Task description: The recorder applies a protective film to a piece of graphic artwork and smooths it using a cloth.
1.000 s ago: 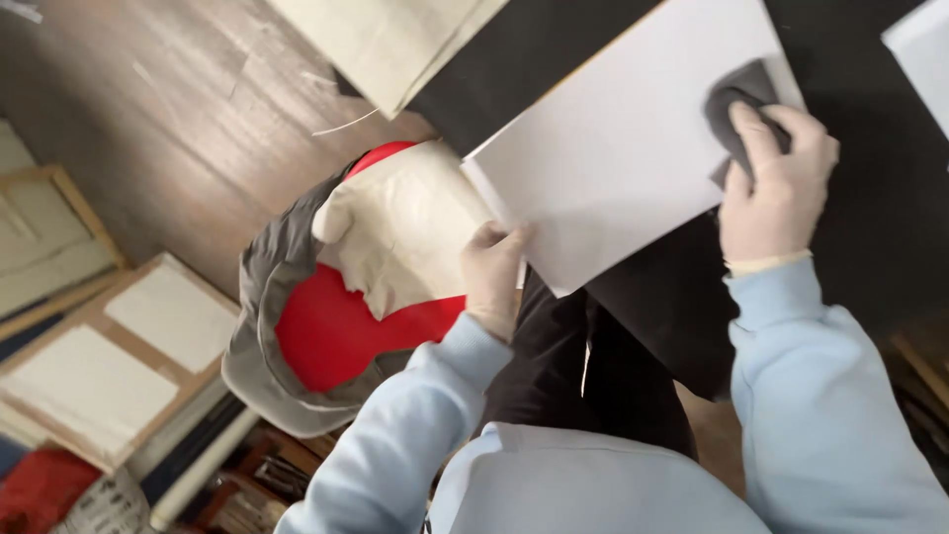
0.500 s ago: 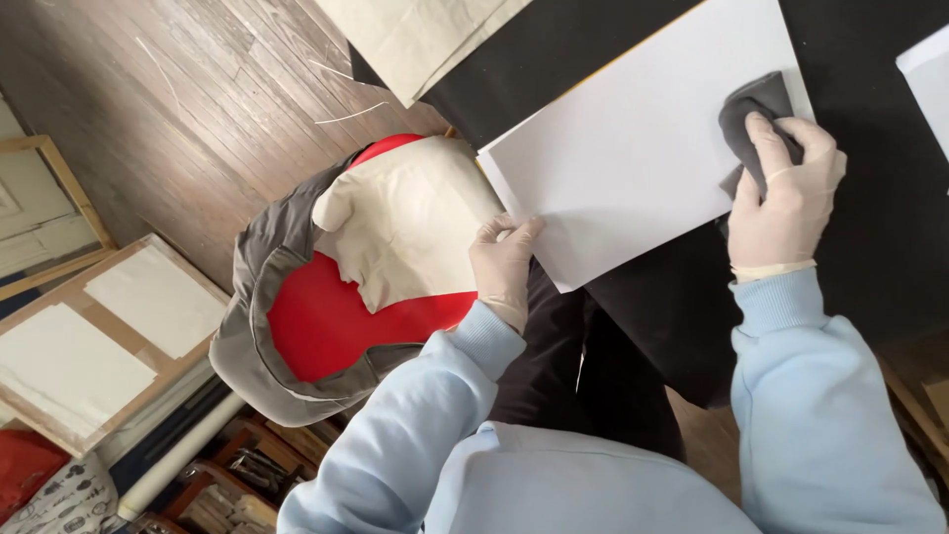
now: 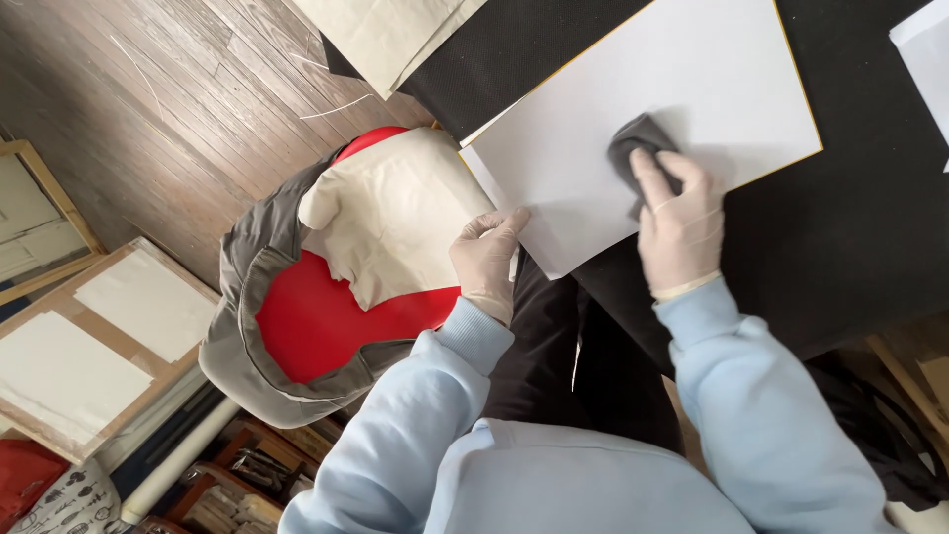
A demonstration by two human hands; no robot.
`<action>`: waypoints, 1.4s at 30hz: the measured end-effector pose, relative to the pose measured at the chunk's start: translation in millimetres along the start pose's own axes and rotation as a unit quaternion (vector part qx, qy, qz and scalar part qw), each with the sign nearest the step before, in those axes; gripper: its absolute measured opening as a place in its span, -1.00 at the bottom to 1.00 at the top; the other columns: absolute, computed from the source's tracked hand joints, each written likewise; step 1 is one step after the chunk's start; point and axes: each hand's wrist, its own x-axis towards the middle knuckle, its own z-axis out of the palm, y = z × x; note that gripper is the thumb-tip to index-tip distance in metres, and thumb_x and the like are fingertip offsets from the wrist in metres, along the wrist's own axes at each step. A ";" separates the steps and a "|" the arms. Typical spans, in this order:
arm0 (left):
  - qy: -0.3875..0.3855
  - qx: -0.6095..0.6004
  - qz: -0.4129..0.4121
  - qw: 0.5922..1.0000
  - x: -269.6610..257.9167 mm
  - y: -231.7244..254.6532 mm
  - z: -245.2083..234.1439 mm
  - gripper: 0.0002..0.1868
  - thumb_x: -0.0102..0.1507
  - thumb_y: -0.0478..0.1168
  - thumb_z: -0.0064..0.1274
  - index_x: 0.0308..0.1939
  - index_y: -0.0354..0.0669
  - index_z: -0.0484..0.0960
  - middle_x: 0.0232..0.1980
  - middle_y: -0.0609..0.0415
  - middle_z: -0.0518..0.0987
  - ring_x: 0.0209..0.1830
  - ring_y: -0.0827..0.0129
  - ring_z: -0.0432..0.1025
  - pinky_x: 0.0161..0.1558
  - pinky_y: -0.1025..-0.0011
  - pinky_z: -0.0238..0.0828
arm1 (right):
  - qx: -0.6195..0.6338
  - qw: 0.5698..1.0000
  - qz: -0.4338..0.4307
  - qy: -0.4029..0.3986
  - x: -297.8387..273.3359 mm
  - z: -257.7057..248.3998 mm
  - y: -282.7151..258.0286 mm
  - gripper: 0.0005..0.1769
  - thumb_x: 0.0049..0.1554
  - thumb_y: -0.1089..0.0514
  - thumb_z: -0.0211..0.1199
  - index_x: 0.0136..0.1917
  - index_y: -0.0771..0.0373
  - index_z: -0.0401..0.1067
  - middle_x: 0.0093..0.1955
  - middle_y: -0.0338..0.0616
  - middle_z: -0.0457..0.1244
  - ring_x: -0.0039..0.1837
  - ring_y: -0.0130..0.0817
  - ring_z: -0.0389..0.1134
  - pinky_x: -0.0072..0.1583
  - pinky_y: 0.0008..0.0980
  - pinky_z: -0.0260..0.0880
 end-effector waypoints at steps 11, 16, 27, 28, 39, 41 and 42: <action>0.002 0.007 0.026 1.000 -2.8 -1.1 5.3 -0.71 0.03 -0.37 0.40 -0.27 -0.28 0.59 -0.33 0.06 0.64 -0.37 0.48 0.49 -0.25 0.56 0.48 | 0.079 0.993 -0.083 -0.033 -12.4 16.9 -39.0 -0.37 0.08 0.50 0.22 0.40 0.19 0.47 0.23 0.09 0.27 0.21 0.11 0.31 0.24 -0.08 0.39; 0.039 0.049 0.022 0.998 2.9 -3.3 6.3 -0.72 0.04 -0.37 0.41 -0.27 -0.29 0.62 -0.33 0.04 0.62 -0.37 0.45 0.45 -0.28 0.51 0.46 | 0.247 0.968 -0.010 -0.041 13.5 -18.8 -20.9 -0.49 0.13 0.45 0.27 0.33 0.19 0.50 0.27 0.04 0.27 0.28 0.04 0.34 0.29 -0.14 0.39; 0.012 0.031 0.002 0.999 0.3 -8.0 17.1 -0.75 0.06 -0.36 0.38 -0.27 -0.33 0.64 -0.29 0.06 0.64 -0.29 0.47 0.50 -0.14 0.55 0.50 | -0.051 0.995 -0.033 0.076 87.9 -2.2 41.3 -0.60 0.43 0.45 0.30 0.49 0.27 0.45 0.47 -0.15 0.11 0.48 -0.09 0.09 0.52 -0.24 0.38; 0.012 0.026 0.010 1.000 0.8 -9.6 15.8 -0.75 0.06 -0.35 0.39 -0.27 -0.32 0.63 -0.28 0.06 0.64 -0.28 0.46 0.50 -0.14 0.55 0.49 | -0.043 0.996 -0.047 0.070 84.8 0.9 40.1 -0.56 0.39 0.46 0.27 0.50 0.27 0.40 0.48 -0.14 0.09 0.48 -0.09 0.09 0.57 -0.23 0.34; 0.013 0.024 0.002 1.000 3.5 -4.9 18.5 -0.77 0.06 -0.32 0.40 -0.32 -0.27 0.64 -0.31 0.10 0.63 -0.32 0.49 0.48 -0.16 0.57 0.49 | -0.057 0.995 -0.074 0.028 77.3 23.4 -24.1 -0.36 0.21 0.46 0.25 0.52 0.17 0.41 0.46 -0.17 0.15 0.35 -0.03 0.15 0.38 -0.15 0.32; 0.025 0.047 -0.018 0.998 2.5 -5.1 19.2 -0.79 0.08 -0.31 0.39 -0.33 -0.26 0.65 -0.35 0.11 0.62 -0.35 0.49 0.46 -0.21 0.55 0.47 | -0.046 0.995 -0.085 0.014 74.1 28.1 -31.1 -0.35 0.18 0.47 0.24 0.52 0.17 0.43 0.43 -0.15 0.17 0.30 -0.02 0.17 0.33 -0.15 0.35; 0.027 0.045 -0.019 0.998 2.5 -5.7 18.3 -0.79 0.08 -0.31 0.39 -0.33 -0.26 0.65 -0.35 0.11 0.62 -0.35 0.49 0.46 -0.21 0.55 0.47 | -0.045 0.995 -0.086 0.012 72.4 32.7 -33.2 -0.35 0.18 0.47 0.24 0.52 0.17 0.43 0.43 -0.15 0.17 0.30 -0.02 0.17 0.33 -0.15 0.35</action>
